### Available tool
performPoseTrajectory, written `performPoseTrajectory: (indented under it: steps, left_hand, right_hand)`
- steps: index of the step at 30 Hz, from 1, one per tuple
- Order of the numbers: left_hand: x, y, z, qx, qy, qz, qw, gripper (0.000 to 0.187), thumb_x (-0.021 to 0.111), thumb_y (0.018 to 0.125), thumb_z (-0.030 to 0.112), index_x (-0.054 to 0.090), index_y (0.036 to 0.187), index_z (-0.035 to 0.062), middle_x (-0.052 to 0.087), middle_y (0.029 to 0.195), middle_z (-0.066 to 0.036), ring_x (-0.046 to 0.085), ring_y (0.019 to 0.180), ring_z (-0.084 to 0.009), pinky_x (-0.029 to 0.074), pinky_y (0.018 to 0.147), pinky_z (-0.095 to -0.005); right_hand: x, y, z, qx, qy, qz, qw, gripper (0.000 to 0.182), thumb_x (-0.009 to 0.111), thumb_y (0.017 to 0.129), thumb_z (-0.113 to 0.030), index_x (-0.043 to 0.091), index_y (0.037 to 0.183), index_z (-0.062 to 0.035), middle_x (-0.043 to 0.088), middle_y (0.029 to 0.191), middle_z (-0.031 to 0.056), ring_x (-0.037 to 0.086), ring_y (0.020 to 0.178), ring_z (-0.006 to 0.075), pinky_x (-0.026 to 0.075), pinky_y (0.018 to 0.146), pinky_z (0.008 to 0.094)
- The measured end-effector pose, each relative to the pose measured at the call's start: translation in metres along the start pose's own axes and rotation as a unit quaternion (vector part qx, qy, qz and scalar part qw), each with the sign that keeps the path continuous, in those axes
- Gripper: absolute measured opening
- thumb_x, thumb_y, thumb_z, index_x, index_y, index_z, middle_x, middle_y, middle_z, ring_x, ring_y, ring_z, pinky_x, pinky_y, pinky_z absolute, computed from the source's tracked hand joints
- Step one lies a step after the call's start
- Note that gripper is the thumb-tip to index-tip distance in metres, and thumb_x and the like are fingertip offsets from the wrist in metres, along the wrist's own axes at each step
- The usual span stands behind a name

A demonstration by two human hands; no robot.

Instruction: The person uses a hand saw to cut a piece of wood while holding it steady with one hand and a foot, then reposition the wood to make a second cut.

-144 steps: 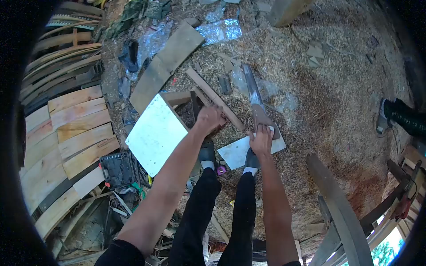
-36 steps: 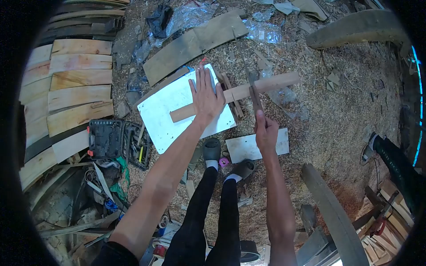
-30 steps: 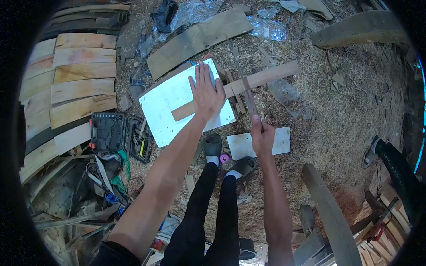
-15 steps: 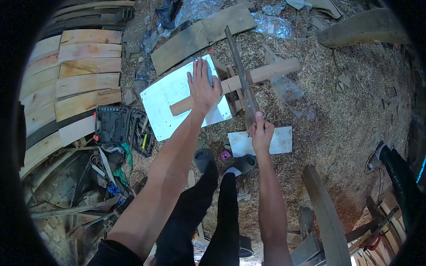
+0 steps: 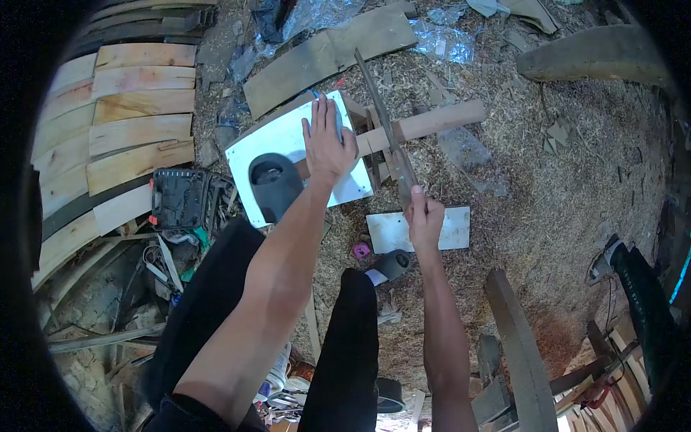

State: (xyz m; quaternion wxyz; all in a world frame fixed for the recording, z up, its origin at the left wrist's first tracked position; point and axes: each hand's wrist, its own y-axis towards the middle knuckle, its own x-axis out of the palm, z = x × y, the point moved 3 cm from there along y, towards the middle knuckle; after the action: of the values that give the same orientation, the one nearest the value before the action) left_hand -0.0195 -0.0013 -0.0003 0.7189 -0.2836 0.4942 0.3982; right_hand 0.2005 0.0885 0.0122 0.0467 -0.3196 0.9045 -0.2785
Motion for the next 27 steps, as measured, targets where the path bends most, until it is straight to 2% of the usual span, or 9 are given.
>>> performPoseTrajectory:
  steps: [5, 8, 12, 14, 18, 21, 23, 24, 27]
  left_hand:
    - [0.000, 0.001, -0.004, 0.003, -0.004, -0.015, 1.000, 0.067, 0.046, 0.086, 0.029, 0.036, 0.143, -0.0036, 0.025, 0.156, -0.019, 0.017, 0.147, -0.0305, 0.011, 0.118, -0.0527]
    - [0.000, 0.002, -0.007, 0.034, -0.022, -0.015, 0.999, 0.072, 0.049, 0.087, 0.039, 0.035, 0.143, -0.0037, 0.025, 0.155, -0.020, 0.017, 0.147, -0.0321, 0.009, 0.118, -0.0523]
    - [-0.007, -0.003, -0.004, 0.075, -0.019, -0.023, 0.997, 0.072, 0.052, 0.088, 0.040, 0.035, 0.144, -0.0033, 0.027, 0.155, -0.019, 0.019, 0.146, -0.0342, 0.012, 0.117, -0.0523]
    - [-0.009, -0.006, -0.003, 0.106, -0.036, -0.044, 0.993, 0.077, 0.053, 0.087, 0.044, 0.033, 0.145, -0.0031, 0.026, 0.155, -0.019, 0.018, 0.146, -0.0346, 0.012, 0.118, -0.0514]
    - [-0.007, -0.006, -0.005, 0.106, -0.026, -0.047, 0.993, 0.080, 0.054, 0.086, 0.046, 0.032, 0.146, -0.0030, 0.026, 0.156, -0.019, 0.018, 0.146, -0.0349, 0.012, 0.117, -0.0510]
    - [-0.004, -0.007, -0.006, 0.112, -0.023, -0.038, 0.993, 0.080, 0.055, 0.085, 0.044, 0.032, 0.146, -0.0027, 0.026, 0.155, -0.019, 0.019, 0.146, -0.0351, 0.012, 0.117, -0.0507]
    - [-0.004, -0.006, -0.008, 0.118, -0.010, -0.035, 0.992, 0.079, 0.056, 0.084, 0.042, 0.033, 0.145, -0.0021, 0.027, 0.155, -0.019, 0.020, 0.145, -0.0352, 0.014, 0.117, -0.0504]
    - [-0.004, -0.006, -0.008, 0.121, -0.012, -0.027, 0.992, 0.078, 0.056, 0.083, 0.041, 0.034, 0.145, -0.0010, 0.027, 0.155, -0.018, 0.020, 0.145, -0.0351, 0.015, 0.117, -0.0507]
    - [-0.003, -0.005, -0.008, 0.120, -0.010, -0.030, 0.992, 0.078, 0.057, 0.082, 0.040, 0.034, 0.145, -0.0004, 0.027, 0.155, -0.017, 0.020, 0.145, -0.0349, 0.015, 0.117, -0.0511]
  right_hand:
    - [0.010, -0.005, -0.010, 0.018, -0.015, 0.032, 0.999, 0.059, 0.054, 0.100, -0.037, 0.037, 0.049, -0.0107, 0.035, 0.046, -0.0053, 0.031, 0.041, 0.0053, 0.019, 0.040, 0.0271]
    - [0.017, -0.009, -0.008, 0.006, -0.018, 0.041, 0.999, 0.059, 0.054, 0.099, -0.038, 0.039, 0.049, -0.0099, 0.036, 0.047, -0.0053, 0.031, 0.043, 0.0052, 0.020, 0.041, 0.0274]
    - [0.019, -0.012, -0.005, -0.014, -0.049, 0.052, 0.997, 0.059, 0.054, 0.099, -0.039, 0.042, 0.050, -0.0089, 0.038, 0.047, -0.0053, 0.033, 0.045, 0.0055, 0.022, 0.043, 0.0286]
    - [0.019, -0.014, -0.006, -0.026, -0.110, 0.031, 0.993, 0.059, 0.055, 0.099, -0.038, 0.045, 0.052, -0.0043, 0.038, 0.048, -0.0047, 0.031, 0.047, 0.0067, 0.023, 0.044, 0.0307]
    - [0.029, -0.022, -0.014, -0.084, -0.198, 0.030, 0.976, 0.056, 0.056, 0.098, -0.036, 0.049, 0.056, 0.0014, 0.034, 0.046, -0.0001, 0.030, 0.047, 0.0083, 0.023, 0.043, 0.0333]
    - [0.035, -0.033, -0.022, -0.123, -0.258, 0.024, 0.958, 0.052, 0.058, 0.097, -0.033, 0.053, 0.061, 0.0046, 0.031, 0.046, 0.0051, 0.029, 0.045, 0.0109, 0.025, 0.042, 0.0360]
    - [0.039, -0.040, -0.024, -0.135, -0.297, 0.002, 0.945, 0.049, 0.059, 0.096, -0.032, 0.056, 0.063, 0.0040, 0.033, 0.045, 0.0093, 0.030, 0.041, 0.0161, 0.027, 0.042, 0.0376]
    - [0.041, -0.044, -0.028, -0.144, -0.320, -0.002, 0.936, 0.047, 0.060, 0.095, -0.031, 0.059, 0.064, 0.0033, 0.038, 0.045, 0.0128, 0.034, 0.039, 0.0225, 0.030, 0.042, 0.0387]
    - [0.039, -0.051, -0.025, -0.131, -0.314, 0.009, 0.940, 0.045, 0.061, 0.094, -0.030, 0.060, 0.064, 0.0028, 0.043, 0.046, 0.0155, 0.040, 0.038, 0.0265, 0.033, 0.043, 0.0395]
